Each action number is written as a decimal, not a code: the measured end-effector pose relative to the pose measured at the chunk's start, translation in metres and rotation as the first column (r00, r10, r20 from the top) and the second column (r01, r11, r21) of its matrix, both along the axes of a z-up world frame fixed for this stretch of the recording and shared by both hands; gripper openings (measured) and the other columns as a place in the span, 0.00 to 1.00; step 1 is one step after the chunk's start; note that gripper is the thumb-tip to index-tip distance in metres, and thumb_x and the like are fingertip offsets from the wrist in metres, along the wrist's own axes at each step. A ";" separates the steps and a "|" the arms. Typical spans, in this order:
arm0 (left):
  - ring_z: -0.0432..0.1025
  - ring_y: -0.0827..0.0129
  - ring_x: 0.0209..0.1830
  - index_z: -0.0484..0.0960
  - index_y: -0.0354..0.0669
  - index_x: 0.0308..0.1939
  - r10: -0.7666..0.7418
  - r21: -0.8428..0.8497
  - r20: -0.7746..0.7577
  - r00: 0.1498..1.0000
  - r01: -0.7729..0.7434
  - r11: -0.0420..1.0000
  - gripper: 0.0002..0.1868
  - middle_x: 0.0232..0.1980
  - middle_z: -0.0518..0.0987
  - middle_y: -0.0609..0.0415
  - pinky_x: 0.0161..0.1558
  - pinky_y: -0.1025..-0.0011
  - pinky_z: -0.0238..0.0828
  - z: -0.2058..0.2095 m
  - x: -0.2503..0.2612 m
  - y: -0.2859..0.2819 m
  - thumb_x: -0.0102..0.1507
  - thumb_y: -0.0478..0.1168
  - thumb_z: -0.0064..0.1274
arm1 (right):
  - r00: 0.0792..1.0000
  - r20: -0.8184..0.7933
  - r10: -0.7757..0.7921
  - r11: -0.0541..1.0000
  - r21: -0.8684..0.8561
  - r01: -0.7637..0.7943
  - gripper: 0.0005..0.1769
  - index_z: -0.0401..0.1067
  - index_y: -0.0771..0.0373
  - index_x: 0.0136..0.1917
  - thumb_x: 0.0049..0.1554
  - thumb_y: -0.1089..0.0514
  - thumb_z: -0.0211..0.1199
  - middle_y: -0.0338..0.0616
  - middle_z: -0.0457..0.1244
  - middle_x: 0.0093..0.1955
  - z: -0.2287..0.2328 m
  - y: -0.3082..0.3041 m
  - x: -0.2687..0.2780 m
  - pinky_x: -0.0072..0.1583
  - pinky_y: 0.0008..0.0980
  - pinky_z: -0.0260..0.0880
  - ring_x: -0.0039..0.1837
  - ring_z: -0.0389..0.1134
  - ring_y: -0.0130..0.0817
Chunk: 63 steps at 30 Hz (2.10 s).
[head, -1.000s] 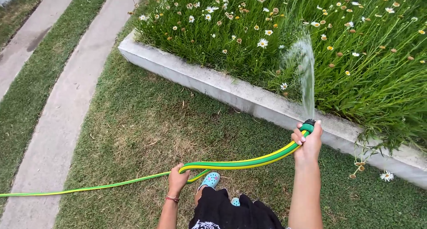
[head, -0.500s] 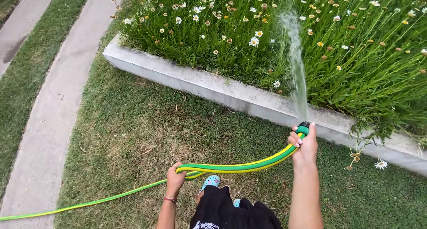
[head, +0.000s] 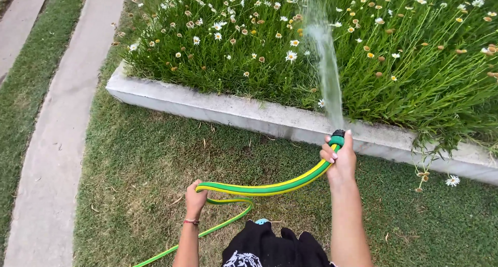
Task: Watering a raised bed of flowers using a garden hose in a backyard setting.
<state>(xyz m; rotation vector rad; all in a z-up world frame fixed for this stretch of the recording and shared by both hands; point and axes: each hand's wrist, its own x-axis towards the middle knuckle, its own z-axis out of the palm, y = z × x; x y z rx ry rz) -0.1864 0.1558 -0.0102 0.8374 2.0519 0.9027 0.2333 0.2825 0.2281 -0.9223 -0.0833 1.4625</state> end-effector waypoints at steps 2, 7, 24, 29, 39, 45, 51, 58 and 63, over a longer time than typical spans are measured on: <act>0.60 0.76 0.23 0.78 0.46 0.31 0.011 0.001 0.034 0.999 -0.011 1.000 0.12 0.27 0.72 0.60 0.26 0.77 0.57 0.007 -0.016 0.006 0.66 0.26 0.50 | 0.999 0.036 -0.017 1.000 -0.003 0.017 0.18 0.58 0.62 0.56 0.74 0.43 0.46 0.40 0.60 0.37 -0.013 0.007 -0.019 0.24 0.15 0.45 0.25 0.48 0.16; 0.55 0.78 0.20 0.75 0.46 0.31 0.035 0.038 0.034 0.999 -0.036 0.999 0.12 0.25 0.69 0.60 0.22 0.79 0.52 -0.008 -0.061 0.026 0.67 0.27 0.50 | 0.998 0.032 -0.054 0.987 -0.149 0.058 0.14 0.58 0.53 0.68 0.74 0.46 0.44 0.39 0.59 0.36 -0.034 0.020 -0.059 0.24 0.15 0.46 0.25 0.48 0.15; 0.83 0.62 0.43 0.71 0.40 0.29 0.065 0.074 0.219 0.973 -0.083 0.994 0.14 0.34 0.79 0.50 0.35 0.65 0.85 -0.011 -0.110 0.024 0.70 0.29 0.51 | 0.999 0.036 -0.003 0.998 -0.070 0.005 0.17 0.54 0.58 0.54 0.74 0.43 0.44 0.43 0.58 0.40 -0.042 -0.005 -0.129 0.24 0.16 0.42 0.25 0.46 0.16; 0.82 0.60 0.40 0.70 0.40 0.29 0.109 0.075 0.275 0.955 -0.134 0.988 0.15 0.35 0.78 0.47 0.34 0.65 0.85 -0.020 -0.118 0.015 0.71 0.30 0.53 | 0.999 0.011 0.049 0.995 -0.088 -0.047 0.18 0.54 0.60 0.60 0.74 0.43 0.43 0.41 0.58 0.39 -0.058 -0.001 -0.144 0.25 0.16 0.44 0.26 0.46 0.16; 0.70 0.68 0.30 0.72 0.43 0.27 0.173 0.102 0.174 0.969 -0.192 0.976 0.15 0.30 0.76 0.53 0.34 0.68 0.71 -0.046 -0.138 -0.014 0.68 0.27 0.54 | 0.997 0.020 0.072 0.991 -0.114 -0.070 0.16 0.54 0.58 0.61 0.74 0.44 0.43 0.42 0.58 0.39 -0.080 0.003 -0.165 0.26 0.17 0.44 0.27 0.46 0.16; 0.75 0.67 0.28 0.71 0.41 0.26 0.171 0.175 0.262 0.950 -0.221 0.959 0.17 0.30 0.76 0.52 0.27 0.69 0.80 -0.054 -0.143 -0.027 0.70 0.30 0.53 | 0.992 0.061 0.107 0.990 -0.101 -0.101 0.18 0.56 0.61 0.54 0.75 0.44 0.44 0.42 0.59 0.39 -0.046 -0.002 -0.186 0.25 0.18 0.44 0.26 0.45 0.17; 0.81 0.63 0.38 0.72 0.41 0.29 0.226 0.053 0.205 0.952 -0.241 0.969 0.14 0.38 0.82 0.47 0.36 0.64 0.87 -0.037 -0.138 -0.038 0.70 0.30 0.52 | 0.985 -0.006 0.172 0.981 -0.093 -0.172 0.20 0.56 0.65 0.61 0.74 0.44 0.46 0.43 0.58 0.38 -0.057 0.025 -0.196 0.25 0.16 0.46 0.26 0.46 0.16; 0.60 0.70 0.26 0.69 0.45 0.24 0.252 0.152 0.124 0.960 -0.269 0.951 0.17 0.28 0.70 0.55 0.30 0.72 0.58 -0.058 -0.137 -0.056 0.63 0.21 0.46 | 0.964 -0.042 0.262 0.960 -0.090 -0.265 0.20 0.54 0.65 0.67 0.74 0.46 0.45 0.43 0.58 0.37 -0.070 0.053 -0.216 0.23 0.15 0.47 0.25 0.48 0.16; 0.59 0.74 0.20 0.71 0.46 0.28 0.248 0.038 0.165 0.955 -0.258 0.965 0.15 0.25 0.72 0.56 0.21 0.73 0.59 -0.046 -0.125 -0.066 0.68 0.27 0.48 | 0.957 0.036 0.287 0.956 -0.075 -0.284 0.20 0.58 0.65 0.62 0.74 0.44 0.45 0.40 0.59 0.35 -0.029 0.038 -0.225 0.23 0.15 0.47 0.25 0.48 0.16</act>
